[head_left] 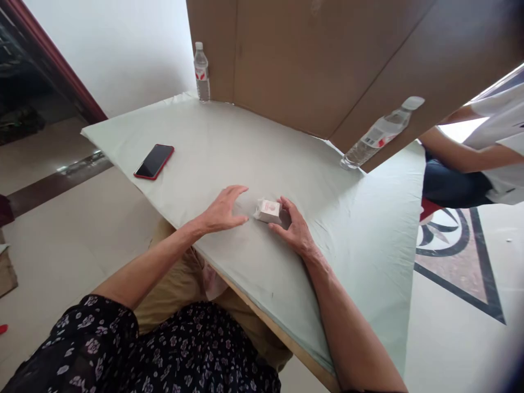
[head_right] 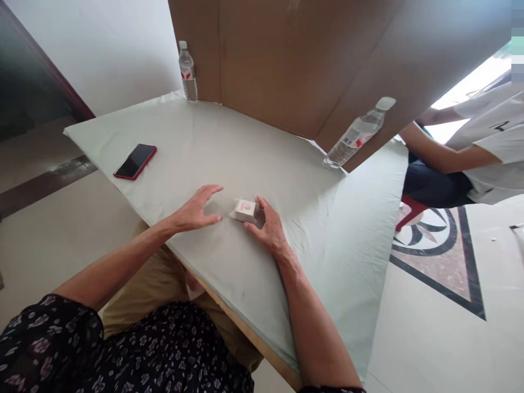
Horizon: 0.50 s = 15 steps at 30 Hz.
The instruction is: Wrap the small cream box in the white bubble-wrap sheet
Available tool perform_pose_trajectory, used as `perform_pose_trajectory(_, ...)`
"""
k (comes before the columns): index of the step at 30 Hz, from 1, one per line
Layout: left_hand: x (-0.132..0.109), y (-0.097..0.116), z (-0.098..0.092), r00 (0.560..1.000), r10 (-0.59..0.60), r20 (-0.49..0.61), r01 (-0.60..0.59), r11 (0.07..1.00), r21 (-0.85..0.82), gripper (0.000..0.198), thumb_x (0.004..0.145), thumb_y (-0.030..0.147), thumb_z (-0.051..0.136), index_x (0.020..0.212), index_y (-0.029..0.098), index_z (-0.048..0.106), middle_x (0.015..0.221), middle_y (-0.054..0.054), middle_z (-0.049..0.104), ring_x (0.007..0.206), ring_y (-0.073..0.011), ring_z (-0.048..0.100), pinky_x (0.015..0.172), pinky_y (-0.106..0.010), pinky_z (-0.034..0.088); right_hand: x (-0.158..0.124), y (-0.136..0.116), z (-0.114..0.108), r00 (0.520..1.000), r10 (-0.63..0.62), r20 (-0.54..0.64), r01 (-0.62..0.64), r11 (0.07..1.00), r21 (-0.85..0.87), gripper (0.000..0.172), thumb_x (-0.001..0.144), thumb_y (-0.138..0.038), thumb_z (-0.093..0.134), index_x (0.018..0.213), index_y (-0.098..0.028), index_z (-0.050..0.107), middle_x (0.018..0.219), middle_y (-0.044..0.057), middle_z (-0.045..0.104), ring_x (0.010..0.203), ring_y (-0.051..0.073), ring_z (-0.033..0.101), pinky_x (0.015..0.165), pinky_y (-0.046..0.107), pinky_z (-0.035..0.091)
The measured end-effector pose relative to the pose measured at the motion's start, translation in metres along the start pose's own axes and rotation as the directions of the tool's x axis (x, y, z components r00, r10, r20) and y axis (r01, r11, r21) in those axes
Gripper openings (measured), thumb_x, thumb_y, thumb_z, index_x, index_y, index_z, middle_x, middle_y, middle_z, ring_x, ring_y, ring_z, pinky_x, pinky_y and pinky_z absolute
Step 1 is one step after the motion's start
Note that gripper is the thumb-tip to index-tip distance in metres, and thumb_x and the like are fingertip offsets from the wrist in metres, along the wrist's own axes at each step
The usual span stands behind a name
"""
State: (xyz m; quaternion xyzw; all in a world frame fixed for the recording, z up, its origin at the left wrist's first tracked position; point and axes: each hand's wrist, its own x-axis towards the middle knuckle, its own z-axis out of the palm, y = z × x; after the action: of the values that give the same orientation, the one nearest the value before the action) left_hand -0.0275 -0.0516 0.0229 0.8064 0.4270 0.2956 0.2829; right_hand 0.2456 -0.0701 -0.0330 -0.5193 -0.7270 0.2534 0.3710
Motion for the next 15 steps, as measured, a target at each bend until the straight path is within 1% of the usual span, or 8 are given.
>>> perform_pose_trajectory(1,0.011,0.003,0.003,0.995,0.042,0.087,-0.04,0.999,-0.03,0.08,0.074,0.031,0.074,0.147,0.02,0.042,0.154,-0.017,0.041,0.145,-0.0329,0.037,0.118,-0.05,0.036,-0.001,0.0,0.0,1.0,0.002,0.0,-0.002,1.0,-0.009,0.083,0.078,-0.053,0.073,0.15,-0.025,0.041,0.144,0.015,0.058,0.13,0.034,0.056,0.111,0.056,0.04)
perform_pose_trajectory(3,0.032,0.005,0.009,0.963,0.11,0.247,-0.091,0.992,-0.085,0.093,0.07,0.031,0.077,0.153,0.021,0.034,0.159,-0.017,0.036,0.148,-0.0347,0.032,0.12,-0.052,0.033,-0.004,-0.002,-0.002,1.0,0.018,-0.006,-0.018,0.999,-0.035,0.078,0.081,-0.048,0.072,0.15,-0.025,0.041,0.142,0.014,0.06,0.129,0.033,0.058,0.11,0.055,0.042)
perform_pose_trajectory(4,0.041,0.004,0.013,0.944,0.137,0.299,-0.11,0.988,-0.107,0.096,0.07,0.031,0.077,0.154,0.021,0.032,0.16,-0.017,0.035,0.149,-0.035,0.032,0.12,-0.051,0.033,-0.005,-0.003,-0.002,0.999,0.031,-0.01,-0.032,0.998,-0.047,0.076,0.082,-0.046,0.072,0.149,-0.026,0.042,0.141,0.013,0.061,0.128,0.033,0.058,0.11,0.054,0.043)
perform_pose_trajectory(6,0.055,0.001,0.022,0.914,0.174,0.365,-0.128,0.981,-0.148,0.097,0.071,0.028,0.075,0.156,0.019,0.029,0.156,-0.017,0.041,0.144,-0.0348,0.039,0.118,-0.05,0.036,-0.007,-0.005,-0.004,0.998,0.061,-0.021,-0.062,0.996,-0.065,0.075,0.082,-0.045,0.072,0.149,-0.027,0.043,0.138,0.012,0.062,0.126,0.032,0.059,0.108,0.053,0.045)
perform_pose_trajectory(8,0.061,-0.003,0.033,0.905,0.184,0.384,-0.121,0.975,-0.184,0.093,0.074,0.025,0.071,0.156,0.018,0.028,0.145,-0.016,0.053,0.133,-0.0323,0.051,0.113,-0.047,0.042,-0.008,-0.007,-0.005,0.996,0.081,-0.022,-0.082,0.994,-0.074,0.076,0.082,-0.046,0.073,0.149,-0.029,0.043,0.135,0.011,0.064,0.123,0.032,0.061,0.106,0.052,0.046)
perform_pose_trajectory(10,0.061,-0.007,0.043,0.928,0.162,0.336,-0.097,0.975,-0.202,0.087,0.076,0.02,0.067,0.155,0.021,0.03,0.135,-0.013,0.06,0.123,-0.0292,0.058,0.107,-0.045,0.046,-0.01,-0.008,-0.006,0.996,0.086,-0.018,-0.087,0.993,-0.083,0.075,0.082,-0.047,0.073,0.149,-0.031,0.042,0.133,0.009,0.065,0.121,0.031,0.062,0.105,0.052,0.048)
perform_pose_trajectory(12,0.058,-0.01,0.05,0.95,0.128,0.284,-0.067,0.974,-0.214,0.086,0.075,0.019,0.068,0.154,0.023,0.033,0.131,-0.012,0.062,0.117,-0.0285,0.061,0.103,-0.043,0.049,-0.011,-0.009,-0.007,0.996,0.084,-0.014,-0.085,0.993,-0.085,0.075,0.082,-0.047,0.073,0.149,-0.033,0.042,0.131,0.008,0.066,0.119,0.031,0.063,0.104,0.051,0.049)
perform_pose_trajectory(15,0.054,-0.01,0.053,0.953,0.12,0.279,-0.052,0.969,-0.241,0.086,0.074,0.017,0.068,0.153,0.026,0.034,0.131,-0.01,0.063,0.116,-0.0273,0.06,0.103,-0.041,0.049,-0.012,-0.01,-0.007,0.997,0.076,-0.013,-0.077,0.993,-0.091,0.073,0.084,-0.046,0.072,0.149,-0.034,0.042,0.131,0.008,0.066,0.12,0.032,0.063,0.104,0.052,0.049)
